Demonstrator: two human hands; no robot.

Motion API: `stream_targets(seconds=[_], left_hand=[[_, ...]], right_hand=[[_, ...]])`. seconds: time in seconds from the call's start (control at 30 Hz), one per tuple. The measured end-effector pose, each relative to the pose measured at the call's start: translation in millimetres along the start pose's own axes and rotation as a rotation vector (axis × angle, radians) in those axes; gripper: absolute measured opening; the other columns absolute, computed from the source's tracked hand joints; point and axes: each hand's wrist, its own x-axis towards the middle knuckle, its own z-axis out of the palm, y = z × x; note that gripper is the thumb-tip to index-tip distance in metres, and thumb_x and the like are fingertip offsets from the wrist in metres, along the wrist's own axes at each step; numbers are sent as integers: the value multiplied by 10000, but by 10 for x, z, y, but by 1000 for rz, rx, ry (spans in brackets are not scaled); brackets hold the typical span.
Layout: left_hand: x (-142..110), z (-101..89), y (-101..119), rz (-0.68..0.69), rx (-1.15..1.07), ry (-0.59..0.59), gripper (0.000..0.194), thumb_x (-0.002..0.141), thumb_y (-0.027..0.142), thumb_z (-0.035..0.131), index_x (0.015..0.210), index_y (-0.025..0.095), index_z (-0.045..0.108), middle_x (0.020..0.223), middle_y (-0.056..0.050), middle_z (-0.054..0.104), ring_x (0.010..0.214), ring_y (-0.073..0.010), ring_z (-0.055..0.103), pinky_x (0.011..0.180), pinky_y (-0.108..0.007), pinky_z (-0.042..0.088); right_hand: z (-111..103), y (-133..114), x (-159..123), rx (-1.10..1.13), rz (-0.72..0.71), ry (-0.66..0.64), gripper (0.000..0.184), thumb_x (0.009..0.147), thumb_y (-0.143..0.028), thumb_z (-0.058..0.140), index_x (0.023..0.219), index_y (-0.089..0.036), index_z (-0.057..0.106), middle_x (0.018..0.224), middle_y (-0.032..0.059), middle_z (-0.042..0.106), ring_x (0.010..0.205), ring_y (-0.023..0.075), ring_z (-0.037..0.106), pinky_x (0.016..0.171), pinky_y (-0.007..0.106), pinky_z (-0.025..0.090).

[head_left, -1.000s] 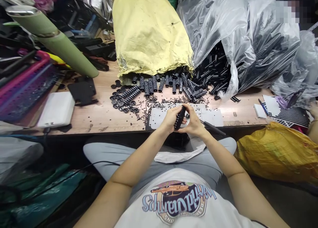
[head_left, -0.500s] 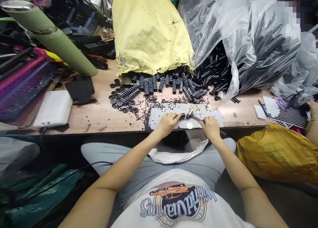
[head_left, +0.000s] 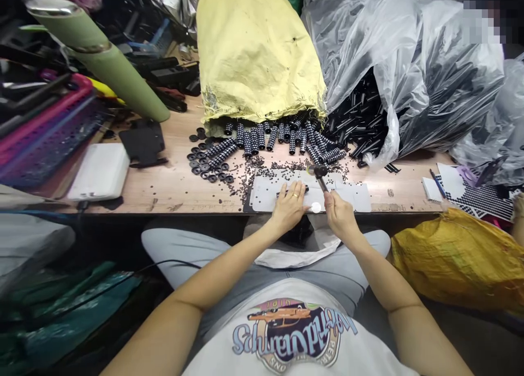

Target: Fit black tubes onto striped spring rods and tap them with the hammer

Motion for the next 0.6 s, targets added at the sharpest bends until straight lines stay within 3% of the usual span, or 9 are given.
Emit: stream_targets(seconds=[0.1, 0.2, 0.27, 0.4, 0.5, 0.57, 0.6], left_hand=[[-12, 88, 96, 7, 28, -42, 633, 923, 340, 369, 1445, -15, 330, 1504, -231, 330, 1441, -321, 221, 1170, -506, 171], [11, 138, 65, 21, 13, -34, 589, 914, 242, 334, 1443, -17, 328, 1509, -226, 323, 1439, -299, 235, 1165, -480, 210], [59, 126, 20, 24, -20, -5, 556, 906, 211, 352, 1421, 2, 374, 1477, -228, 378, 1407, -299, 305, 1141, -468, 263], [155, -5, 21, -91, -112, -29, 395, 905, 149, 373, 1234, 65, 575, 1139, -212, 632, 1131, -290, 563, 948, -428, 445], [264, -162, 4, -48, -260, -95, 206, 887, 203, 501, 994, 132, 662, 915, -144, 650, 934, -265, 592, 835, -375, 474], [459, -298, -137, -119, -415, -29, 148, 874, 260, 570, 922, 144, 648, 852, -111, 622, 868, -244, 568, 816, -357, 462], [605, -373, -256, -242, -479, 59, 146, 893, 252, 545, 898, 133, 630, 826, -103, 600, 845, -231, 548, 817, -355, 451]], right_hand=[[11, -220, -23, 42, -130, 2, 491, 1009, -456, 146, 964, -204, 565, 770, 81, 676, 673, 208, 638, 628, 280, 410], [157, -349, 9, -140, -197, -239, 443, 997, -453, 270, 1003, -169, 610, 835, 132, 712, 730, 256, 662, 654, 316, 426], [217, -348, 52, -212, -211, -308, 434, 997, -439, 291, 1015, -164, 625, 841, 138, 723, 756, 267, 671, 663, 322, 425], [105, -151, 167, -185, -141, -135, 472, 1016, -431, 205, 989, -194, 611, 785, 94, 709, 731, 234, 668, 625, 289, 382], [-7, 115, 271, -262, -32, -40, 474, 1015, -451, 217, 959, -184, 605, 789, 97, 701, 722, 226, 658, 606, 279, 338], [0, 297, 330, -351, 45, -40, 456, 1008, -463, 263, 959, -170, 609, 825, 111, 703, 730, 221, 651, 607, 274, 325], [29, 377, 355, -385, 77, -47, 443, 1003, -465, 289, 962, -164, 611, 851, 118, 703, 741, 217, 648, 611, 272, 327]])
